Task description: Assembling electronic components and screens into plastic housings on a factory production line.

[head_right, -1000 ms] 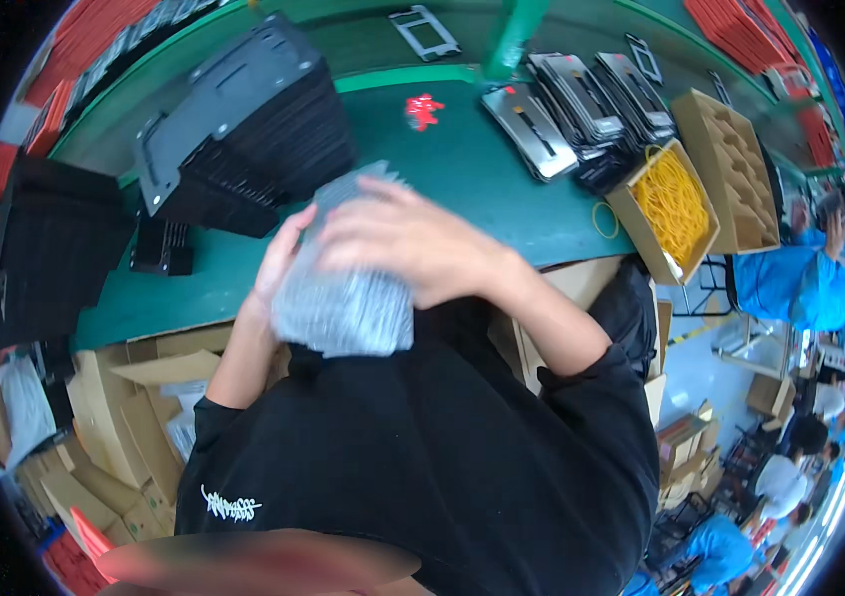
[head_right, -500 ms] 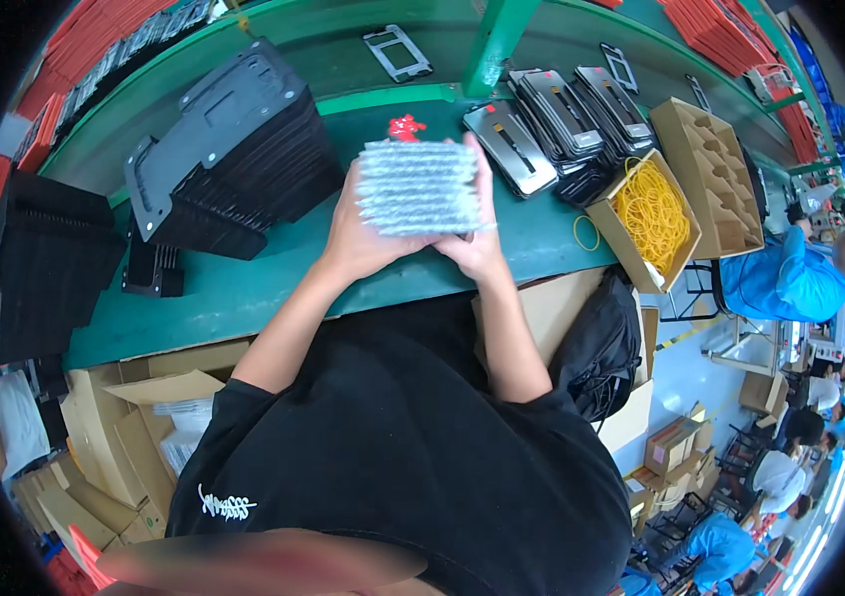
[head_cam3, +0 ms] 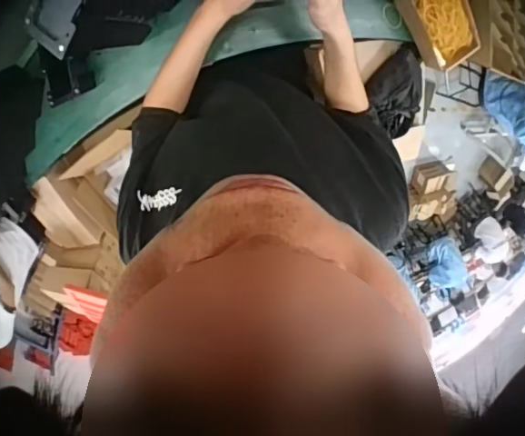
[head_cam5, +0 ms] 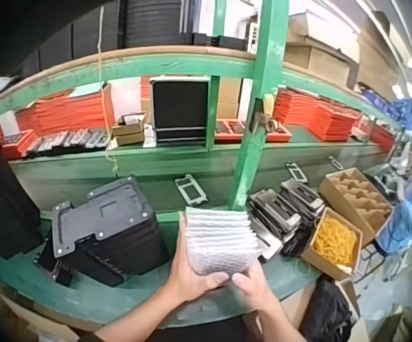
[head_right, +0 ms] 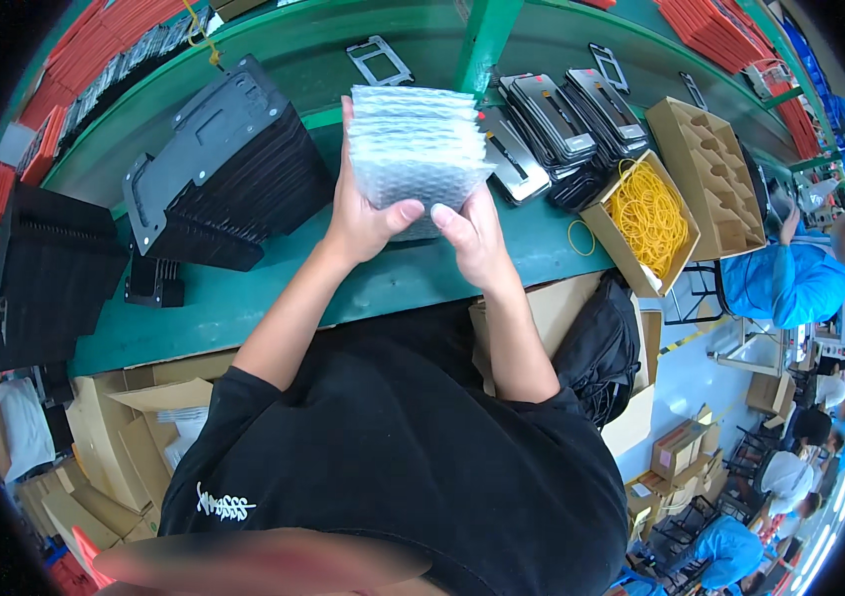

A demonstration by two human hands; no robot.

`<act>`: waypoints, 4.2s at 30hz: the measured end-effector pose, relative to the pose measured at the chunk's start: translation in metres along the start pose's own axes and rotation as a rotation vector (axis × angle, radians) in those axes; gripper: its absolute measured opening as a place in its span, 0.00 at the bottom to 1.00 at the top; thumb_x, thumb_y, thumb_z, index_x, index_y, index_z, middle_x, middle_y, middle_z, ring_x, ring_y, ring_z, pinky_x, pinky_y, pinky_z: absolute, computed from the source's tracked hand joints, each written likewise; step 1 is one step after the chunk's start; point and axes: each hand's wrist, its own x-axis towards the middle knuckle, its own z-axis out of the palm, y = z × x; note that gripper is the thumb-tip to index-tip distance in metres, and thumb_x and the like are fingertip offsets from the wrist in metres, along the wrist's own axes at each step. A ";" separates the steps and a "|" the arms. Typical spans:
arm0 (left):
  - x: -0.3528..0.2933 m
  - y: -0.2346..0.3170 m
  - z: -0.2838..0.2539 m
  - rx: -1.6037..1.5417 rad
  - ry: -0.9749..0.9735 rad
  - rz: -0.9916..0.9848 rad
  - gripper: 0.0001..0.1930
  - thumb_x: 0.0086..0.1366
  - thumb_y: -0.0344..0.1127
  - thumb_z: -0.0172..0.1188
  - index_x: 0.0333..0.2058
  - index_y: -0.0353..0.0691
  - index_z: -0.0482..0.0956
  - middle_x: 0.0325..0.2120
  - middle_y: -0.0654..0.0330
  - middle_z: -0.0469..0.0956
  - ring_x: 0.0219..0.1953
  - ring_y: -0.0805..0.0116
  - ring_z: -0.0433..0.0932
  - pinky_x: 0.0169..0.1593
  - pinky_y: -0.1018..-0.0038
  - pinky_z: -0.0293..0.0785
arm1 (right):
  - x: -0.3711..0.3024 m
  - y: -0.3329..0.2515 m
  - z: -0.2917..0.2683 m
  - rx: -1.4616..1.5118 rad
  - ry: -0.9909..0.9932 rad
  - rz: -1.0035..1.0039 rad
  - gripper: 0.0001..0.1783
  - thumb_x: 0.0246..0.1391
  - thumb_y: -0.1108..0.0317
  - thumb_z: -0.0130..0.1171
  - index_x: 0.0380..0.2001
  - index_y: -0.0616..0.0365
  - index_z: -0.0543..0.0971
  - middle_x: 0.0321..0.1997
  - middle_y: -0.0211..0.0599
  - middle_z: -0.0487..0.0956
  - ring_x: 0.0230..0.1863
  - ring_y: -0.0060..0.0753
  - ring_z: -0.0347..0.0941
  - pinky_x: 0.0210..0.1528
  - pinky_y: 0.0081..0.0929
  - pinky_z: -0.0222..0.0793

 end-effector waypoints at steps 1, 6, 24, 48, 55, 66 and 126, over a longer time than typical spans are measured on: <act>0.002 0.001 -0.001 -0.113 0.015 -0.049 0.80 0.44 0.67 0.77 0.72 0.27 0.25 0.73 0.35 0.45 0.75 0.43 0.49 0.75 0.57 0.47 | 0.000 -0.002 0.001 -0.025 -0.003 0.000 0.47 0.56 0.47 0.62 0.69 0.69 0.60 0.67 0.45 0.68 0.68 0.39 0.64 0.71 0.36 0.55; 0.010 0.012 -0.004 -0.269 0.053 -0.160 0.80 0.45 0.70 0.76 0.72 0.28 0.24 0.74 0.35 0.44 0.76 0.42 0.47 0.75 0.56 0.47 | 0.000 -0.011 0.005 -0.147 -0.035 -0.030 0.50 0.55 0.43 0.63 0.69 0.70 0.60 0.66 0.45 0.68 0.67 0.39 0.64 0.71 0.36 0.55; -0.038 -0.027 -0.011 0.025 -0.223 -0.273 0.65 0.42 0.49 0.85 0.72 0.36 0.50 0.66 0.48 0.63 0.69 0.53 0.63 0.70 0.58 0.60 | 0.033 -0.016 0.008 -0.188 0.089 -0.162 0.43 0.60 0.48 0.62 0.67 0.67 0.63 0.65 0.46 0.72 0.66 0.45 0.69 0.69 0.45 0.62; -0.051 -0.029 0.007 -0.401 -0.025 -0.304 0.26 0.56 0.24 0.76 0.49 0.37 0.71 0.45 0.55 0.83 0.45 0.67 0.86 0.50 0.71 0.82 | -0.011 0.005 -0.043 0.798 -0.099 -0.067 0.19 0.70 0.55 0.49 0.51 0.55 0.79 0.71 0.38 0.69 0.72 0.45 0.63 0.73 0.52 0.57; -0.054 -0.023 0.011 -0.442 0.075 -0.351 0.22 0.54 0.25 0.76 0.46 0.39 0.76 0.45 0.56 0.84 0.44 0.65 0.85 0.52 0.68 0.80 | -0.060 0.033 -0.004 0.360 -0.156 0.146 0.42 0.59 0.52 0.64 0.70 0.60 0.60 0.69 0.37 0.67 0.64 0.33 0.69 0.66 0.30 0.67; -0.060 -0.026 -0.001 0.669 -0.020 0.461 0.20 0.52 0.35 0.70 0.46 0.49 0.85 0.45 0.65 0.83 0.51 0.58 0.79 0.61 0.51 0.68 | -0.083 0.017 -0.051 0.095 0.129 0.438 0.41 0.56 0.53 0.68 0.65 0.69 0.67 0.63 0.51 0.75 0.51 0.34 0.80 0.51 0.31 0.79; -0.623 0.113 -0.380 0.304 1.754 -1.442 0.40 0.53 0.49 0.75 0.57 0.27 0.72 0.52 0.47 0.80 0.53 0.53 0.81 0.57 0.61 0.78 | -0.019 0.081 0.083 -0.709 -0.649 -0.107 0.04 0.64 0.74 0.60 0.37 0.64 0.82 0.41 0.38 0.82 0.39 0.27 0.75 0.41 0.21 0.69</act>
